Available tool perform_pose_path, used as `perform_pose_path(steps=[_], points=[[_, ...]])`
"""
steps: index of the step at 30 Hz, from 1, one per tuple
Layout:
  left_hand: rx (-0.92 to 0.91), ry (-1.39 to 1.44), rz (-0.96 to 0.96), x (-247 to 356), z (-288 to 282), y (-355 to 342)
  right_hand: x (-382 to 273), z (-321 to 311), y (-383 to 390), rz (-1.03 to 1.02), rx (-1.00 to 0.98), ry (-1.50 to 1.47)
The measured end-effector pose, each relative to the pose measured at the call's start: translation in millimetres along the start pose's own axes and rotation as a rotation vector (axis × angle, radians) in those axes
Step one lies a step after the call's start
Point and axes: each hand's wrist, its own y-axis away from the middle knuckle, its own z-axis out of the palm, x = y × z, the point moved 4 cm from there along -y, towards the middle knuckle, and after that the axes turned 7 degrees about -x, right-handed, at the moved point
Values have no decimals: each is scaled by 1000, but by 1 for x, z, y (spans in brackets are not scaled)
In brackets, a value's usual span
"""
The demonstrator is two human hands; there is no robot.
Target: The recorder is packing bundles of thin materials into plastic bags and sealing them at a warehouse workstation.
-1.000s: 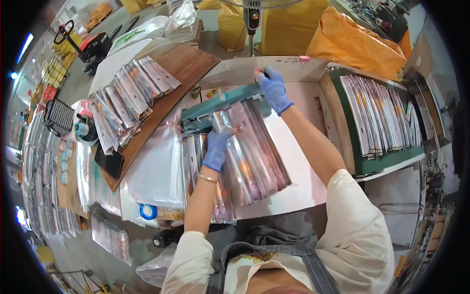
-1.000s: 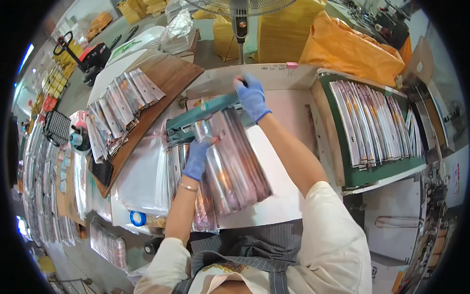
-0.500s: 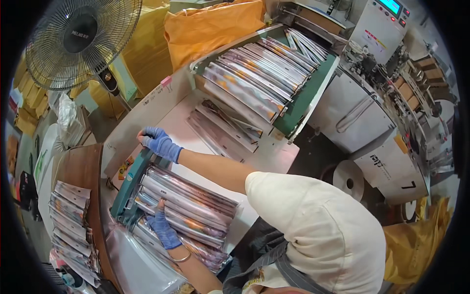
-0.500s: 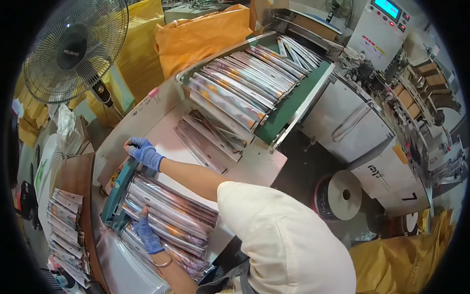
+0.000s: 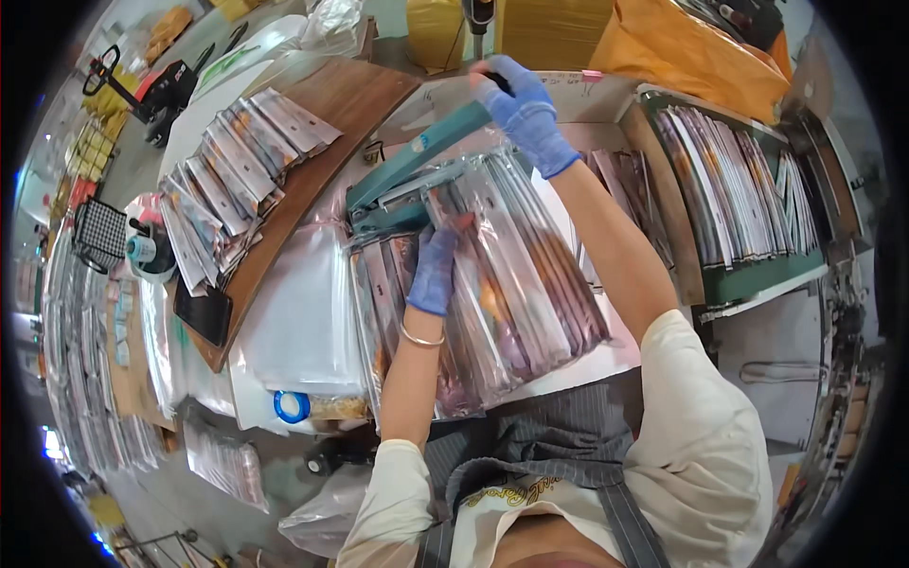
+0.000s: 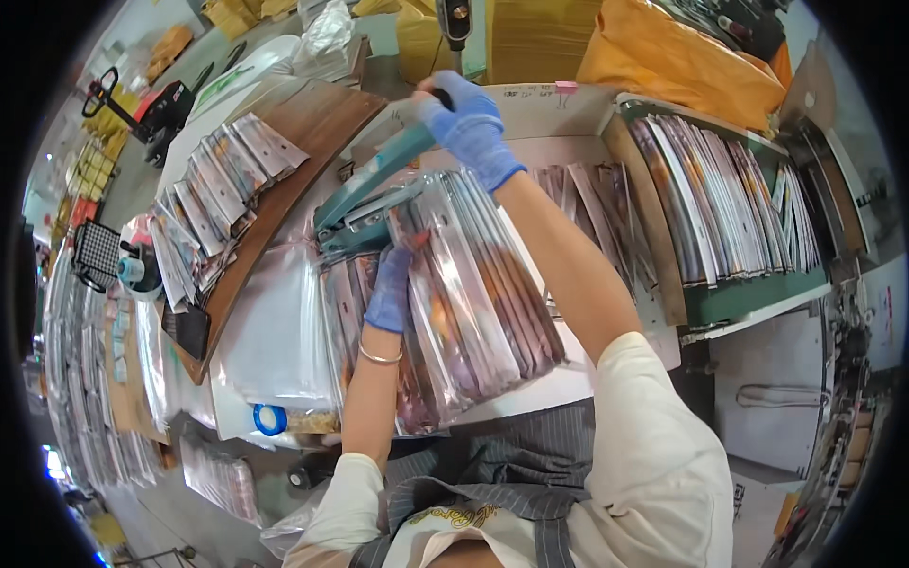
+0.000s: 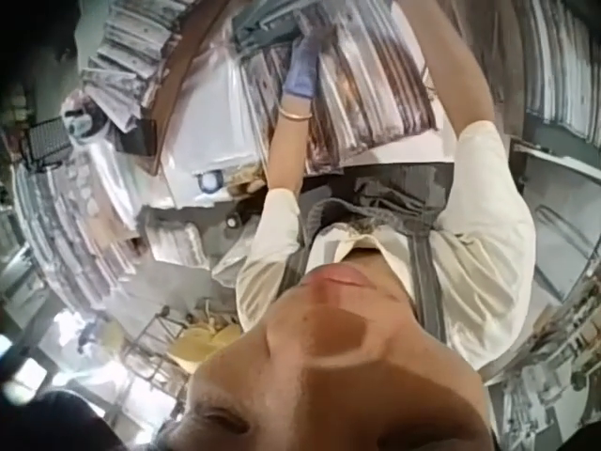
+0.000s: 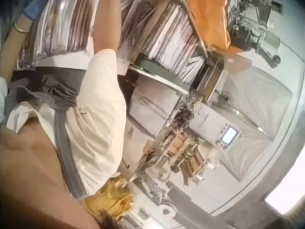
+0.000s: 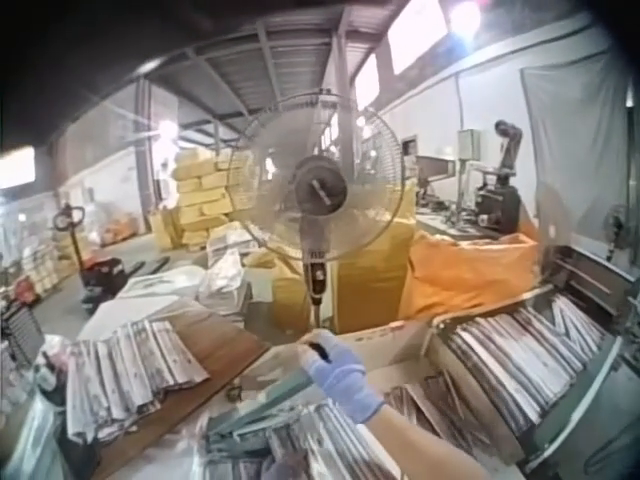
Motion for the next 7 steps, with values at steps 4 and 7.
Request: perform_pose_path(steps=[4,7], points=[[53,-312,65,11,6,1,89,-14,33,168,62,-163],[106,-642,-1,14,-2,4,121,-5,47,292,122,-377]])
